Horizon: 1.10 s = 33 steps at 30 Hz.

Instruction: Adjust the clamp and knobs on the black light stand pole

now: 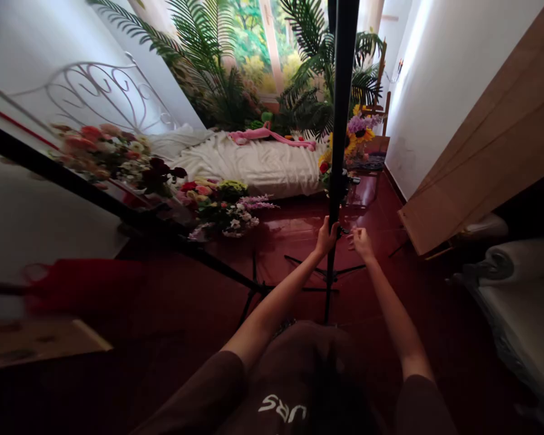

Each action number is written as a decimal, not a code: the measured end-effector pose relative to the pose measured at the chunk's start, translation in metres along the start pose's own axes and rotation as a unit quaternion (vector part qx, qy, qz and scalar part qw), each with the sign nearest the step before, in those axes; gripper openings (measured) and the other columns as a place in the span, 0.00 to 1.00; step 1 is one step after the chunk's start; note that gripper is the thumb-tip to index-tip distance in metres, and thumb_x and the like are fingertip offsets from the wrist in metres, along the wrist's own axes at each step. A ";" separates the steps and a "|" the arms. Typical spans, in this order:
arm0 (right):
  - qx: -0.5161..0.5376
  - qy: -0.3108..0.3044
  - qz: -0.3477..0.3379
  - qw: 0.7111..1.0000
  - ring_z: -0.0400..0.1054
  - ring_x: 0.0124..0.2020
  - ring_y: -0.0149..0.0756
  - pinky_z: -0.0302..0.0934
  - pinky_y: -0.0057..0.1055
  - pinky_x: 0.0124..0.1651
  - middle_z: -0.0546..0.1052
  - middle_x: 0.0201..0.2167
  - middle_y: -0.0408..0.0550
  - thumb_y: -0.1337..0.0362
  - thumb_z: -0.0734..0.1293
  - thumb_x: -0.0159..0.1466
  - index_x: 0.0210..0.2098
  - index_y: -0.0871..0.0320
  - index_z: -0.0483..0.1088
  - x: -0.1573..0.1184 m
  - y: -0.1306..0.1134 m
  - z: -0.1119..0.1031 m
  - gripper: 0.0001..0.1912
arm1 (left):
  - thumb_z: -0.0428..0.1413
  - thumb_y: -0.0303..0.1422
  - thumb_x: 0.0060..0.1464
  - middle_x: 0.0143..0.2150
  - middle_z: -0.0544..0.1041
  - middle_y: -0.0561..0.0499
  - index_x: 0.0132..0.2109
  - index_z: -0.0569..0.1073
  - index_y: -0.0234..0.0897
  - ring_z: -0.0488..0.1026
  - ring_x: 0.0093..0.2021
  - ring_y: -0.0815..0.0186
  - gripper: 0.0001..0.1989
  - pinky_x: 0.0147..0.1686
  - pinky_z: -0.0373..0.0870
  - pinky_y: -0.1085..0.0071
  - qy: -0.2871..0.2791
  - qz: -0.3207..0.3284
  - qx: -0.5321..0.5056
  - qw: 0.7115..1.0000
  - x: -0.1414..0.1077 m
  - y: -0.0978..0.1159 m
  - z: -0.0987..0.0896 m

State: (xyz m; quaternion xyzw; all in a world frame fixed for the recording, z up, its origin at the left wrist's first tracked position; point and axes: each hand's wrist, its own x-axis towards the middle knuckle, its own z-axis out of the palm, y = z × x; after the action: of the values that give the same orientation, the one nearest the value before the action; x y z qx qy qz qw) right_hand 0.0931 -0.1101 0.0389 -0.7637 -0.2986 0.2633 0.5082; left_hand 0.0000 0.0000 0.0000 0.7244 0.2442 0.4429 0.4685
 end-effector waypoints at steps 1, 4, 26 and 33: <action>0.056 -0.044 0.071 0.995 0.68 0.23 0.33 0.68 0.32 0.23 0.77 0.32 0.53 0.43 0.53 0.67 0.41 0.59 0.67 0.001 -0.002 0.000 0.26 | 0.49 0.43 0.61 0.30 0.73 0.52 0.47 0.66 0.37 0.70 0.28 0.70 0.15 0.31 0.64 0.76 0.001 0.002 -0.001 1.000 0.000 0.000 0.000; 0.146 -0.131 0.128 0.972 0.64 0.19 0.28 0.64 0.26 0.19 0.77 0.27 0.51 0.42 0.58 0.64 0.34 0.59 0.68 0.002 -0.008 0.001 0.25 | 0.49 0.43 0.61 0.31 0.74 0.51 0.47 0.66 0.37 0.71 0.29 0.69 0.15 0.32 0.65 0.76 0.007 0.006 0.000 1.000 0.000 -0.001 0.001; -0.007 0.165 -0.335 0.928 0.59 0.60 0.44 0.65 0.49 0.56 0.53 0.62 0.57 0.45 0.63 0.63 0.63 0.50 0.39 0.007 -0.122 0.028 0.39 | 0.49 0.42 0.61 0.35 0.75 0.49 0.51 0.66 0.38 0.71 0.31 0.69 0.16 0.34 0.66 0.73 -0.008 -0.009 -0.034 0.999 -0.002 0.002 -0.001; -0.021 0.164 -0.329 0.930 0.60 0.61 0.46 0.65 0.49 0.55 0.60 0.60 0.61 0.43 0.58 0.66 0.62 0.53 0.44 0.008 -0.122 0.034 0.33 | 0.50 0.41 0.60 0.36 0.74 0.49 0.53 0.63 0.37 0.71 0.31 0.68 0.17 0.34 0.65 0.72 -0.042 -0.019 -0.018 0.999 -0.003 0.007 -0.009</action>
State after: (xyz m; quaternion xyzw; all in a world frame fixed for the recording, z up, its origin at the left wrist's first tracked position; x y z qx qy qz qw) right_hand 0.0516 -0.0455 0.1406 -0.6657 -0.4512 -0.0533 0.5920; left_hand -0.0094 -0.0012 0.0071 0.7289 0.2305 0.4073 0.4997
